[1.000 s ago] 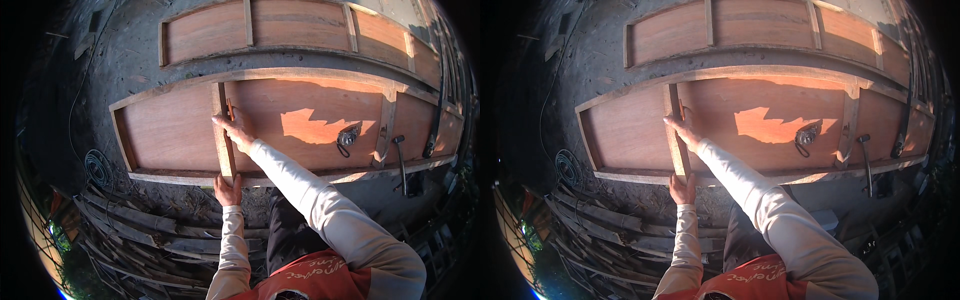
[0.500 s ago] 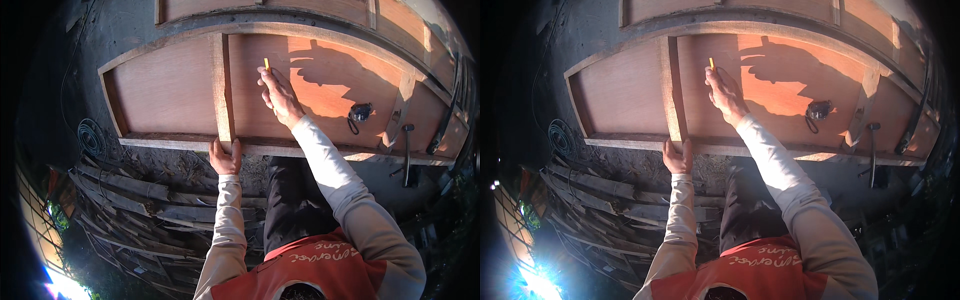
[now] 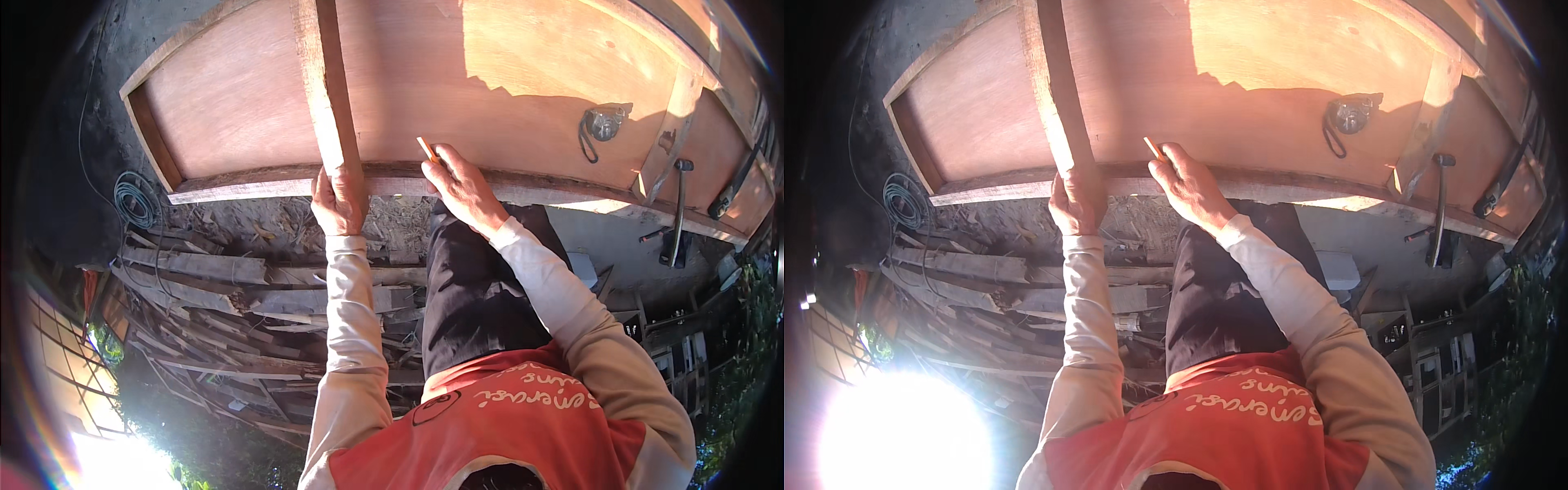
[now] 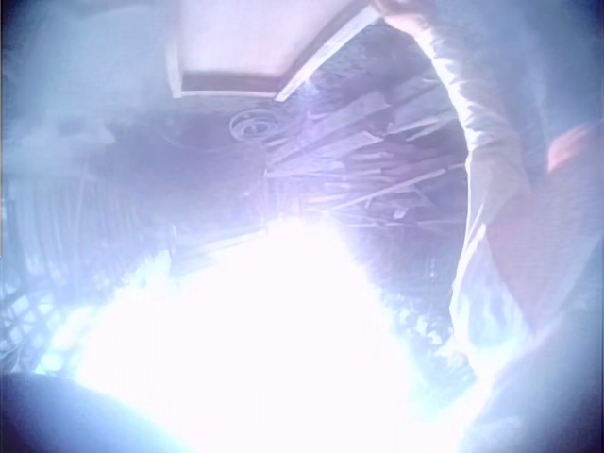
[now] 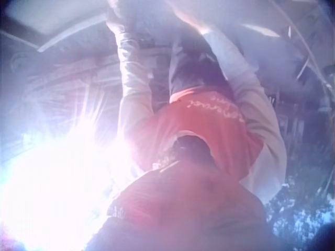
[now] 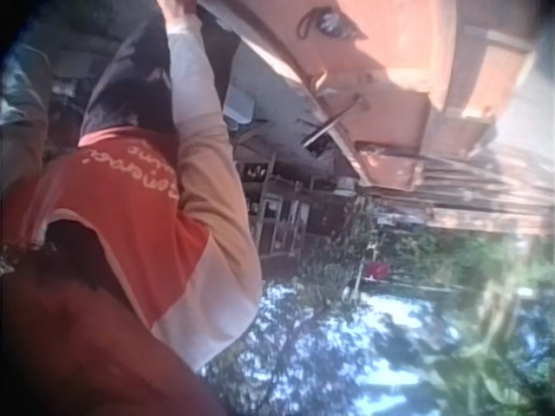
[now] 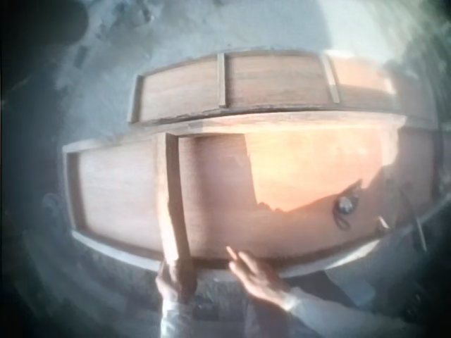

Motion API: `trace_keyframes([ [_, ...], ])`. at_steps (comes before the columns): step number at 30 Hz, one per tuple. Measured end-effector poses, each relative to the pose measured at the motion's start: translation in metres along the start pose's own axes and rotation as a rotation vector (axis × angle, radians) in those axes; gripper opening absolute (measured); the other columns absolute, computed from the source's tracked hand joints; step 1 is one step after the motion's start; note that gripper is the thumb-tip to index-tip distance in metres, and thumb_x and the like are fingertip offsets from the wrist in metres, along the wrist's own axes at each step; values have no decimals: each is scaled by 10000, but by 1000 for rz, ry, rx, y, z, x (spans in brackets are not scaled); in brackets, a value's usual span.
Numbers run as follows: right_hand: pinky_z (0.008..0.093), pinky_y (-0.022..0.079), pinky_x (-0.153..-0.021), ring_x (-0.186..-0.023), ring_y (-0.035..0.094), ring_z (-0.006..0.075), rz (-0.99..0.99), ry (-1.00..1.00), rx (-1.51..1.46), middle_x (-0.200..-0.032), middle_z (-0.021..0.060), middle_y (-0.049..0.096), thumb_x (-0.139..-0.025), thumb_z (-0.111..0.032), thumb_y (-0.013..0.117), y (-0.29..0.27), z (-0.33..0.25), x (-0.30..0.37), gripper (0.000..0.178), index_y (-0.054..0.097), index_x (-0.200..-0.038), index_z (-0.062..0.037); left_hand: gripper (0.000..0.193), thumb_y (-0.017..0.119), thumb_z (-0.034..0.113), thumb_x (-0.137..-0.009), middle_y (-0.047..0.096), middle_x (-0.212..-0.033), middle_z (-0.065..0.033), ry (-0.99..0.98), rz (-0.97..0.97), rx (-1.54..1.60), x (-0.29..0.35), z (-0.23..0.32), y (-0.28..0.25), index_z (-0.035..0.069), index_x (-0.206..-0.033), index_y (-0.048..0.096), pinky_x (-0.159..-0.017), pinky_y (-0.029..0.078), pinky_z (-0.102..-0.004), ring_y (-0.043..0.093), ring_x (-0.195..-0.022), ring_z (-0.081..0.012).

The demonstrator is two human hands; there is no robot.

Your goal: The person saws through a piece of wood using a handsaw, then uses a hammer to drive a nail into a wooden frame, and finally marks a piece of wood with a pencil.

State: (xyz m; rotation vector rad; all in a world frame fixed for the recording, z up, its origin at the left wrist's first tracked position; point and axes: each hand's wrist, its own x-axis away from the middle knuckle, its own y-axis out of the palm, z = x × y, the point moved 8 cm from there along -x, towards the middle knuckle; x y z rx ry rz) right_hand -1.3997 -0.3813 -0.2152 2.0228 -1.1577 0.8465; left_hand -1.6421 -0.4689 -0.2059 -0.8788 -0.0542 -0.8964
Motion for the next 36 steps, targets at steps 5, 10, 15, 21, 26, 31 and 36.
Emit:
trace_keyframes([
  [5,287,445,-699,-774,516,89,-6,-14,128,-819,-10,537,-1075,-262,575,-15,31,1,239,568,-1162,-39,521,603,483,-1024,643,-877,-155,-45,-15,-8,4,-22,0,7,-1208,707,-769,515,-382,627,-833,-247],
  [10,241,403,-600,-685,466,46,47,42,-89,-780,-31,532,-1078,-270,571,-22,43,3,207,559,-1033,-69,566,610,526,-1006,658,-949,-179,2,9,-8,8,-13,2,8,-1211,713,-770,516,-391,637,-841,-269],
  [15,326,453,-665,-715,504,111,38,61,-14,-782,18,545,-1065,-295,571,-22,50,4,290,568,-1170,-25,577,629,535,-993,662,-946,-182,-5,24,13,12,-16,4,9,-1211,716,-777,517,-387,639,-842,-268],
  [21,321,445,-630,-702,519,115,83,59,-46,-786,20,553,-1071,-261,564,-20,57,1,260,539,-1202,-38,568,635,529,-998,682,-884,-99,16,15,0,8,-33,10,-3,-1178,716,-729,515,-326,621,-802,-175],
  [26,402,496,-679,-751,599,198,-1,-104,416,-864,153,593,-1059,-188,568,-3,34,-10,256,530,-1252,-24,564,626,523,-1013,697,-834,-23,68,52,-42,3,-37,6,-20,-1135,716,-668,503,-271,593,-754,-83],
  [31,413,532,-707,-795,695,339,75,-518,627,-903,159,711,-1048,-170,580,25,3,-22,205,542,-1207,-45,545,624,513,-1016,666,-795,-3,65,17,8,-8,-55,3,-13,-1130,714,-658,499,-270,588,-721,-85],
  [36,304,537,-790,-934,669,143,43,-244,14,-1068,94,699,-1074,-213,579,25,-2,-43,212,568,-1200,-44,562,615,533,-1011,671,-853,-28,59,46,-36,-10,-65,-6,-7,-1134,718,-681,513,-296,613,-757,-111],
])
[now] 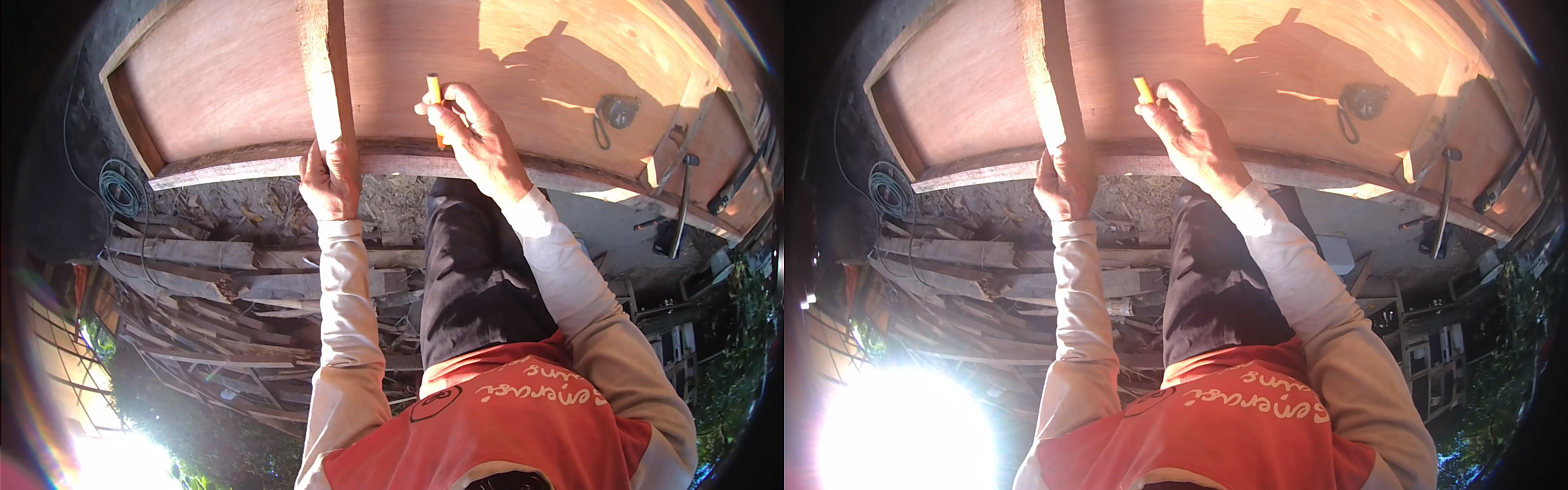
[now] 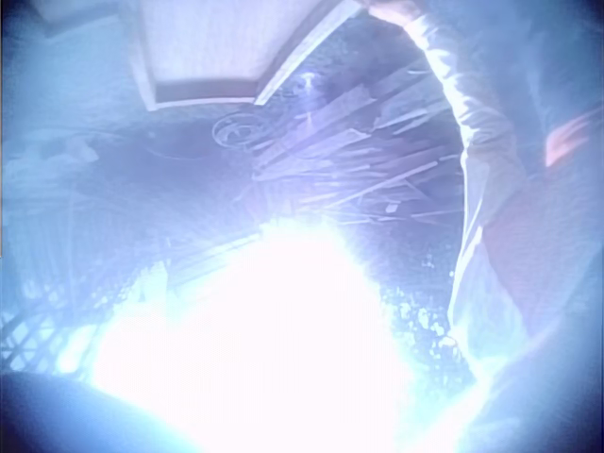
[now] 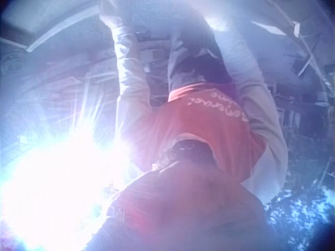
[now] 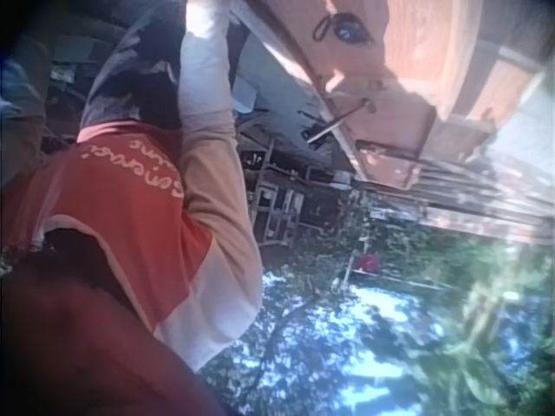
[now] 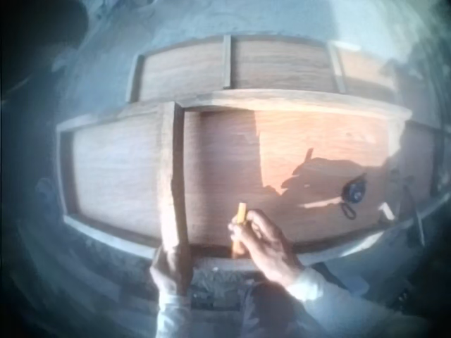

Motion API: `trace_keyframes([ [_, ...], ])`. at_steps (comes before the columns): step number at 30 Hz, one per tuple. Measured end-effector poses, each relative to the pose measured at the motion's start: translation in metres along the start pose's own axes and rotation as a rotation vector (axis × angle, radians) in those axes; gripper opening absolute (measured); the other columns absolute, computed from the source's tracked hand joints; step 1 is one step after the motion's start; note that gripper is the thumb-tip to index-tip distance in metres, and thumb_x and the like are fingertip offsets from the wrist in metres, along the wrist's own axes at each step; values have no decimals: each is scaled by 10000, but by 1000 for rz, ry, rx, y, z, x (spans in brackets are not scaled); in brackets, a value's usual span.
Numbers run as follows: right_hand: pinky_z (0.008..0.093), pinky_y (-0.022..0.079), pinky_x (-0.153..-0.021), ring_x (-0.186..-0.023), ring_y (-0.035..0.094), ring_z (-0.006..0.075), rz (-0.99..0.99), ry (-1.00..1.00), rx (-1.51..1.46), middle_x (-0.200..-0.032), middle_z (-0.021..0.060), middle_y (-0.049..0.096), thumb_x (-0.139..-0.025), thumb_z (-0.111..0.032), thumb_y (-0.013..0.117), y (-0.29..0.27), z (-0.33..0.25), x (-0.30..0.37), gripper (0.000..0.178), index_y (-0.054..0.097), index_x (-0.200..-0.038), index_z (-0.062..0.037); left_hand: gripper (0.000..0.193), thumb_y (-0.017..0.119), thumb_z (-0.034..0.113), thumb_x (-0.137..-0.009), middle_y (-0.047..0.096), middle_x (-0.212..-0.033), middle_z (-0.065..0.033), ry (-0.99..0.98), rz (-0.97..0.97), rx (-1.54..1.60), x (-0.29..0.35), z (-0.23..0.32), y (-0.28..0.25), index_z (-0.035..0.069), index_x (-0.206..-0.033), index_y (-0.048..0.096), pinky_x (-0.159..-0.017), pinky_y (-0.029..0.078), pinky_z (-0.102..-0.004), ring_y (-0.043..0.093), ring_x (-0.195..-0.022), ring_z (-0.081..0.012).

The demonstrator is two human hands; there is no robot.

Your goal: The person saws through a piece of wood using a handsaw, then uses a hammer to drive a nail into a wooden frame, and finally marks a piece of wood with a pencil.

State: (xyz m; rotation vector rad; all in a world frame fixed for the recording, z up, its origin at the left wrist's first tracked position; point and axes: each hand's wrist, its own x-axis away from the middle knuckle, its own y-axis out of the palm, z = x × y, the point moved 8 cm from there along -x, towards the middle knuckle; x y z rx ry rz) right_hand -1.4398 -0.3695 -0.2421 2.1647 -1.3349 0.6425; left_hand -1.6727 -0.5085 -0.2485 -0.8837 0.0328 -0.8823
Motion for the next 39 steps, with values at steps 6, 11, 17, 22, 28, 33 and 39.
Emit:
trace_keyframes([
  [6,367,639,-790,-1000,686,206,193,100,-524,-1084,78,600,-1000,-70,645,15,42,-17,178,523,-1130,-59,584,680,535,-963,642,-936,-157,-48,-29,-11,-3,2,-11,23,-1243,707,-789,525,-369,629,-841,-236],
  [11,410,651,-806,-1006,669,229,234,165,-522,-1073,111,572,-960,12,650,49,56,-20,524,363,-1395,-48,552,668,499,-981,650,-938,-161,-39,-41,7,-10,4,-13,15,-1243,701,-804,525,-371,632,-850,-255],
  [17,405,660,-777,-1012,664,276,235,254,-380,-1162,186,518,-962,10,639,49,65,-41,533,322,-1390,25,516,660,458,-994,632,-907,-146,-16,-30,8,-14,12,-1,13,-1252,694,-779,519,-365,603,-807,-238],
  [22,396,662,-761,-1016,667,293,191,246,-293,-1176,199,503,-968,7,624,47,69,-54,531,305,-1392,36,493,650,435,-998,614,-886,-134,-42,-22,1,-10,19,11,10,-1244,693,-766,513,-369,584,-791,-234],
  [28,356,648,-706,-869,639,200,155,192,-108,-1035,168,540,-976,-4,613,44,55,-70,546,307,-1428,-26,457,639,406,-1001,611,-918,-139,8,-28,22,-17,31,12,2,-1207,692,-788,519,-390,600,-815,-270],
  [33,337,626,-676,-748,604,158,176,62,61,-986,149,547,-991,-17,595,34,54,-83,530,307,-1434,-60,443,635,396,-1004,617,-967,-147,65,-17,-75,-25,48,17,4,-1204,691,-797,522,-397,622,-856,-286],
  [39,348,625,-680,-853,634,207,127,73,12,-1029,158,541,-993,2,580,26,58,-84,503,318,-1417,-58,425,639,384,-1003,608,-972,-140,43,-11,-67,-24,48,19,8,-1195,694,-780,512,-369,615,-845,-257],
])
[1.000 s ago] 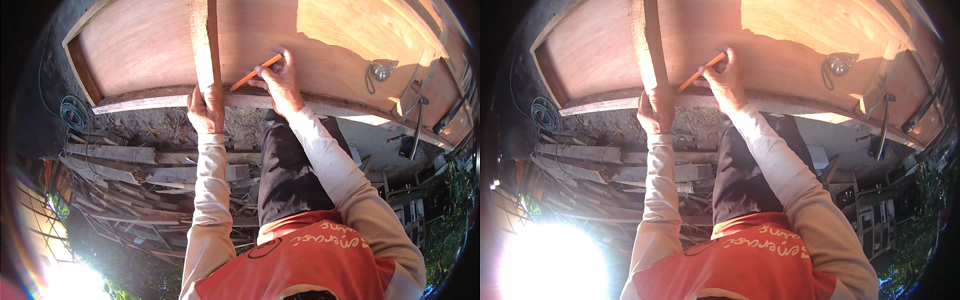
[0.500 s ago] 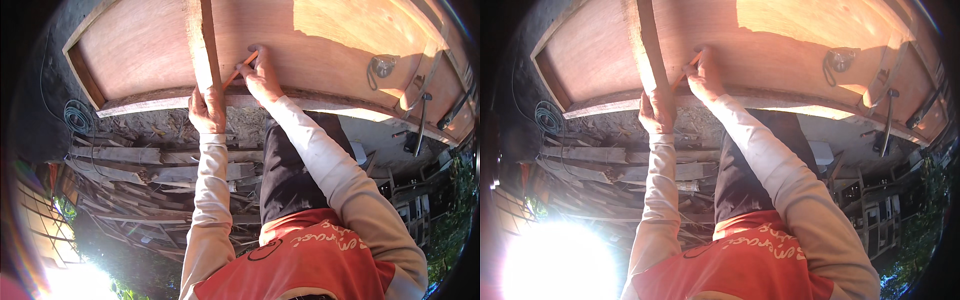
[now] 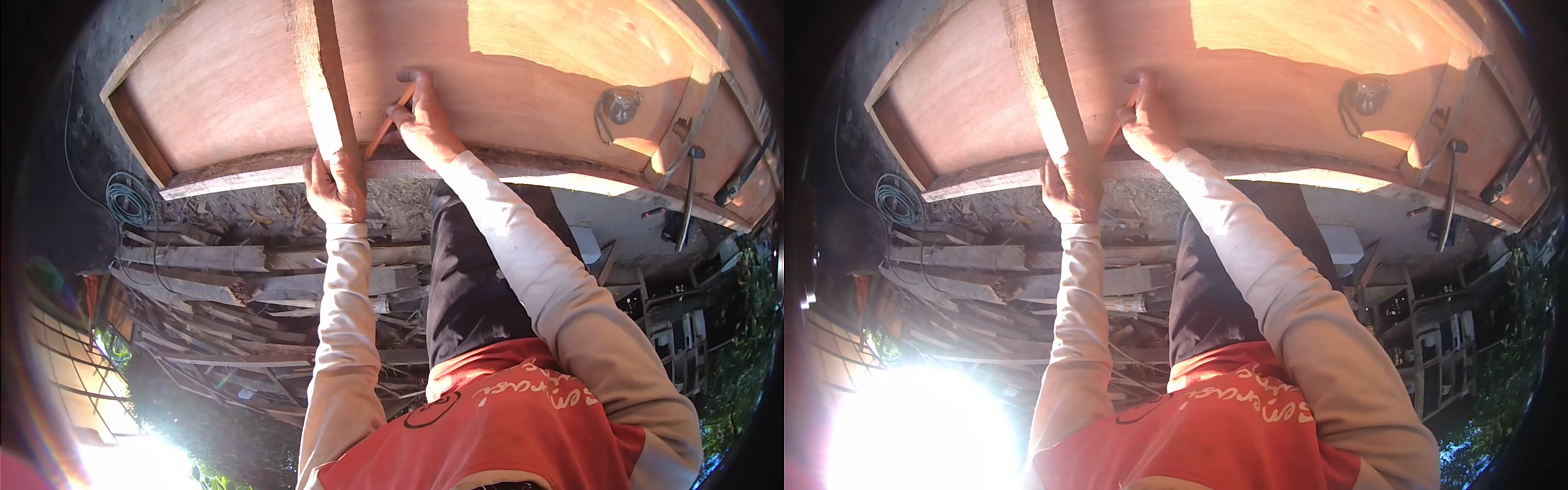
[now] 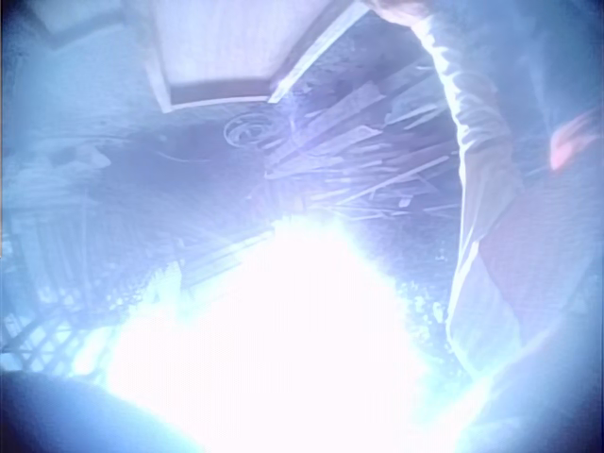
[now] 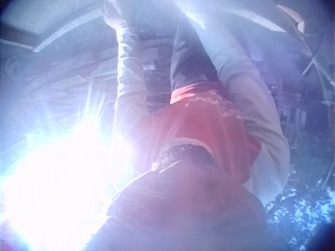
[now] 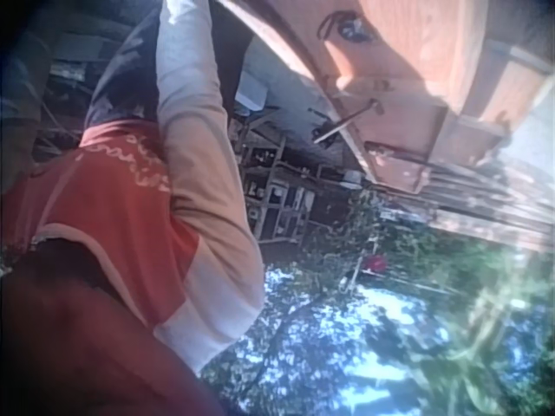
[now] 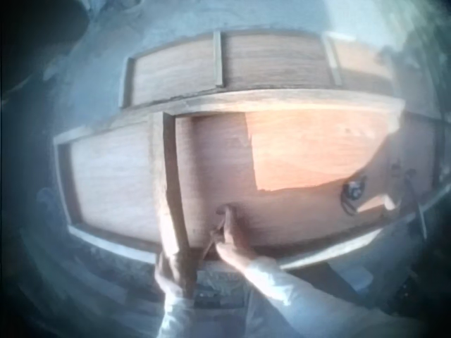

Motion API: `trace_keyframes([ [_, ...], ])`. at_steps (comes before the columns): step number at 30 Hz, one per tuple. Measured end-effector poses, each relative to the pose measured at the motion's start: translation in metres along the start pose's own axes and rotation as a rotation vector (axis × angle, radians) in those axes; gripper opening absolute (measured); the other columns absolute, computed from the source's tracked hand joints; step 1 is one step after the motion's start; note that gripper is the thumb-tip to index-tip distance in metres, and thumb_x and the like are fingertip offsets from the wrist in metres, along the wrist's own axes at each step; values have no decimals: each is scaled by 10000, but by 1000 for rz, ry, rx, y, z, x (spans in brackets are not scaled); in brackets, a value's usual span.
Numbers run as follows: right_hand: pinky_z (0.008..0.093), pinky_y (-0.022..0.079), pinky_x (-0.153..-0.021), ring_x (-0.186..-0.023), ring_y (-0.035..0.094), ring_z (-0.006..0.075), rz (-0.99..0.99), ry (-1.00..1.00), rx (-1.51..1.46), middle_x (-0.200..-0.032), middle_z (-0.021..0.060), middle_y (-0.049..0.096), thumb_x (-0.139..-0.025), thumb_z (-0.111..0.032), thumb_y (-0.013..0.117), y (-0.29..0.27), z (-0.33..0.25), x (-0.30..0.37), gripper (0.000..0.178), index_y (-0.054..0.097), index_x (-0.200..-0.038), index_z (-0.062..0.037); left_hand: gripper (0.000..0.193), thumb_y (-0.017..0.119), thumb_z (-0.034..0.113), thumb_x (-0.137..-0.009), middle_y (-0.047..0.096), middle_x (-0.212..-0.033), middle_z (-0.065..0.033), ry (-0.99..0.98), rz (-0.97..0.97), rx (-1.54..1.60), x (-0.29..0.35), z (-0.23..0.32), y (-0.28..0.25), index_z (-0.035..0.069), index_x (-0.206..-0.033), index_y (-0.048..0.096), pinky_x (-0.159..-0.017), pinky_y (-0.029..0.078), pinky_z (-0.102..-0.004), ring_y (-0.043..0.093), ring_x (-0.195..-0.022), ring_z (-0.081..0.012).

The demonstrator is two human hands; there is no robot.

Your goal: The person saws through a piece of wood using a handsaw, then uses a hammer to drive a nail into a wooden frame, and finally marks a piece of wood with a pencil.

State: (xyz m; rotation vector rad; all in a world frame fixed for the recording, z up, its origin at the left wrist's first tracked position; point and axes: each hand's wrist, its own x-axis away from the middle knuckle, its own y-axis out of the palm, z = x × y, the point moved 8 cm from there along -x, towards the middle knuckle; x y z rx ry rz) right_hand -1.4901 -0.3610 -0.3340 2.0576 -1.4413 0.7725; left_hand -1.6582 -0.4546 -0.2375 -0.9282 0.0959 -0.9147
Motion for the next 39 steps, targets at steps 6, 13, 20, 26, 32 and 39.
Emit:
trace_keyframes([
  [6,386,585,-747,-841,640,217,101,-41,-72,-1068,156,552,-979,26,561,1,2,33,438,355,-1356,-59,413,645,373,-1000,609,-971,-136,-1,-33,-77,2,-6,-1,11,-1191,696,-770,515,-376,612,-822,-254],
  [13,332,584,-660,-774,583,138,217,39,-166,-921,81,524,-972,12,574,4,2,30,376,408,-1302,-61,406,646,367,-999,619,-962,-132,6,6,6,-4,-11,-4,10,-1186,698,-775,517,-379,616,-831,-253],
  [20,350,587,-655,-673,577,171,182,-28,-111,-943,124,557,-960,22,571,36,3,25,360,433,-1284,-49,416,640,382,-1000,641,-992,-159,22,17,-27,-1,-15,-14,17,-1193,693,-810,524,-413,634,-885,-315],
  [26,331,518,-877,-990,579,223,54,194,-360,-1177,134,530,-974,-3,611,44,5,33,332,486,-1278,-52,447,637,415,-990,639,-984,-164,0,20,-59,1,-21,-33,27,-1204,693,-813,529,-428,645,-893,-338],
  [32,239,501,-662,-949,589,133,146,-138,154,-1101,105,555,-985,9,588,54,-19,29,309,517,-1267,-96,455,624,445,-986,620,-947,-173,-5,22,-31,0,-16,-36,47,-1195,697,-780,524,-443,628,-848,-352],
  [39,318,489,-708,-817,544,126,-46,50,120,-1006,77,570,-970,1,617,65,-23,50,399,465,-1324,-104,473,622,468,-986,604,-914,-158,31,26,-102,1,3,-51,49,-1192,699,-774,523,-452,624,-847,-348],
])
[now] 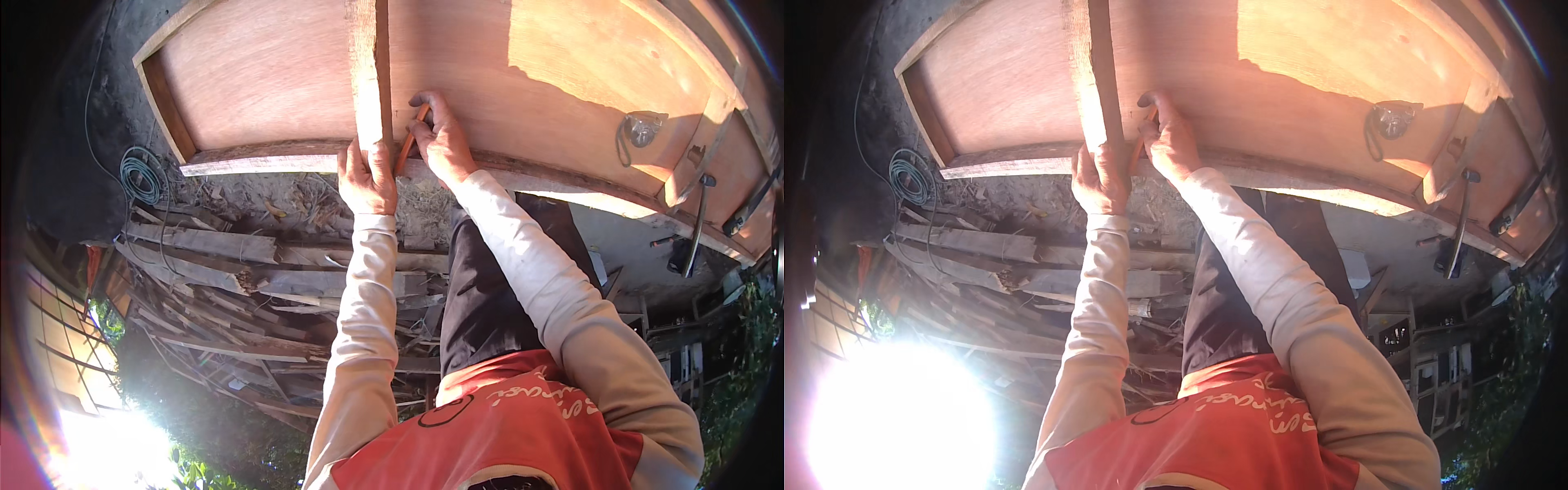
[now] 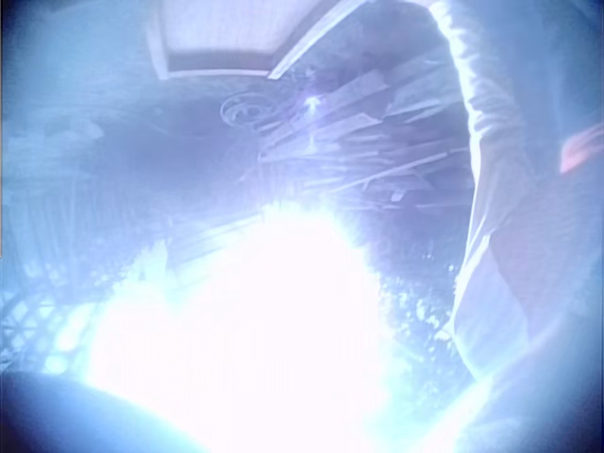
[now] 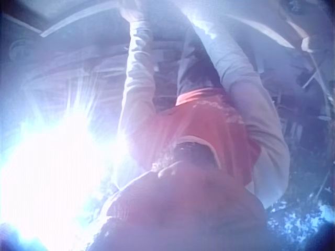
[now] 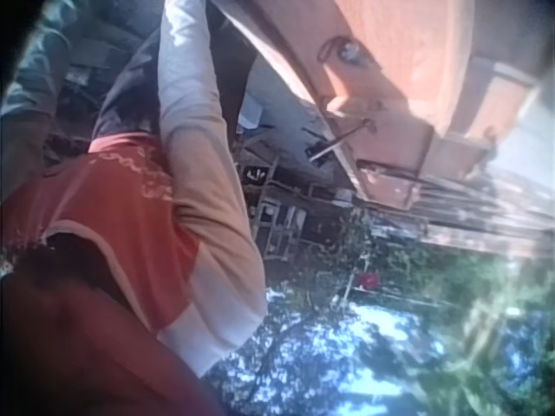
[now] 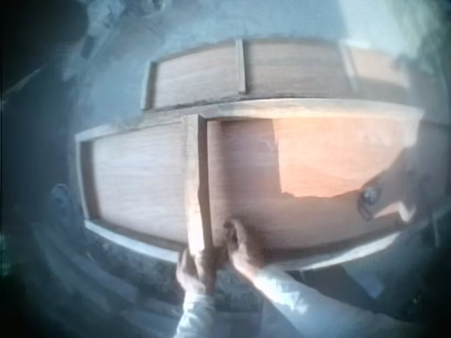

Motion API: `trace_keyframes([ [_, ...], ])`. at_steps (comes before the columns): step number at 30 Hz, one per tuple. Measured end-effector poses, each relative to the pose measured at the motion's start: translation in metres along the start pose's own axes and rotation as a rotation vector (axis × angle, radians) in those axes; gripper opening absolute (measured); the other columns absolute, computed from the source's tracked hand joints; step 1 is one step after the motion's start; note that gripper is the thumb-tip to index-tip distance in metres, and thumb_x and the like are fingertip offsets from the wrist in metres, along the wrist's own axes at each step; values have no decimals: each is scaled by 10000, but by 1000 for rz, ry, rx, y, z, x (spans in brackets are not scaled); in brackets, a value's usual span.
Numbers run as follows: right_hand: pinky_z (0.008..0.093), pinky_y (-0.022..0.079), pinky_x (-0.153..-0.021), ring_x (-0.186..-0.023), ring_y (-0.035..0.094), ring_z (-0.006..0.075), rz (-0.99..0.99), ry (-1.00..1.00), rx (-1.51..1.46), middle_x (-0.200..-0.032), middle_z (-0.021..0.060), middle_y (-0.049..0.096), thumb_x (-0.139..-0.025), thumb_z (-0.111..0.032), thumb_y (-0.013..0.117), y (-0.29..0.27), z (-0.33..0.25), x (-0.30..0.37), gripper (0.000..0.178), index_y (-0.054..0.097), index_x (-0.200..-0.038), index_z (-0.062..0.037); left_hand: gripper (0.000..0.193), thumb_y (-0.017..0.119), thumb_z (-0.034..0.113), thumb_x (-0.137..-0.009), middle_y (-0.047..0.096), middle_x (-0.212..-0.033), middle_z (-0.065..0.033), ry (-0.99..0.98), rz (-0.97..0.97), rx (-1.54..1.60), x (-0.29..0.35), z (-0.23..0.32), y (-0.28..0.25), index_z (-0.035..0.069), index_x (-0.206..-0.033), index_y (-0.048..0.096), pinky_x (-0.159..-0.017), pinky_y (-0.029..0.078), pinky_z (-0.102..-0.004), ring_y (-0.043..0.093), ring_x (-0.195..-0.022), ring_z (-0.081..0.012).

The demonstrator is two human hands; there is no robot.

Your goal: The person saws through a piece of wood using a handsaw, then uses a hammer to drive a nail into a wooden frame, and finally marks a piece of wood with a pencil.

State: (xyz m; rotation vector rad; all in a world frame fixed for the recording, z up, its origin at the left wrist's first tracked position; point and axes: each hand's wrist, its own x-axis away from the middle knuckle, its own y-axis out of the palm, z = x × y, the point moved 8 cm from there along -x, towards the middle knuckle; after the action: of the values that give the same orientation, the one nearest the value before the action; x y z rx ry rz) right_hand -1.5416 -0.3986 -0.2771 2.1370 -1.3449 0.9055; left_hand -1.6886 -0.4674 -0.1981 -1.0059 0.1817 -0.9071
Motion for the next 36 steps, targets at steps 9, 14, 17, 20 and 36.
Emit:
trace_keyframes([
  [9,352,598,-802,-998,677,215,129,-28,-390,-1085,133,606,-997,-36,620,-128,-44,120,647,323,-1558,-162,715,692,636,-882,668,-1095,-207,-15,-49,-138,20,61,-47,-10,-1187,658,-901,519,-493,655,-1034,-403],
  [14,356,609,-832,-981,693,219,476,-122,-665,-1074,133,637,-999,-80,649,-234,-74,196,336,491,-1293,-39,610,832,438,-791,646,-1131,-192,-58,-5,-72,50,121,-89,58,-1233,652,-916,517,-506,639,-1052,-409],
  [17,361,623,-837,-934,704,231,682,-125,-658,-1056,130,632,-983,-56,666,-284,-82,247,248,523,-1179,-8,611,835,427,-789,649,-1143,-197,-32,5,-86,76,158,-113,43,-1228,651,-921,511,-506,637,-1053,-413],
  [20,351,629,-822,-893,708,234,761,-106,-812,-1020,123,628,-958,-13,677,-309,-89,308,210,541,-1116,10,619,816,437,-802,658,-1142,-217,-39,29,-145,100,179,-145,-5,-1205,654,-910,513,-500,638,-1038,-436],
  [36,493,500,-881,-996,631,379,741,-249,829,-1008,148,701,-847,-112,757,-451,-108,498,202,691,-1034,-71,864,696,555,-932,621,-1055,-77,-501,-969,2070,368,443,-189,8,-1525,387,-822,580,-366,607,-923,-182],
])
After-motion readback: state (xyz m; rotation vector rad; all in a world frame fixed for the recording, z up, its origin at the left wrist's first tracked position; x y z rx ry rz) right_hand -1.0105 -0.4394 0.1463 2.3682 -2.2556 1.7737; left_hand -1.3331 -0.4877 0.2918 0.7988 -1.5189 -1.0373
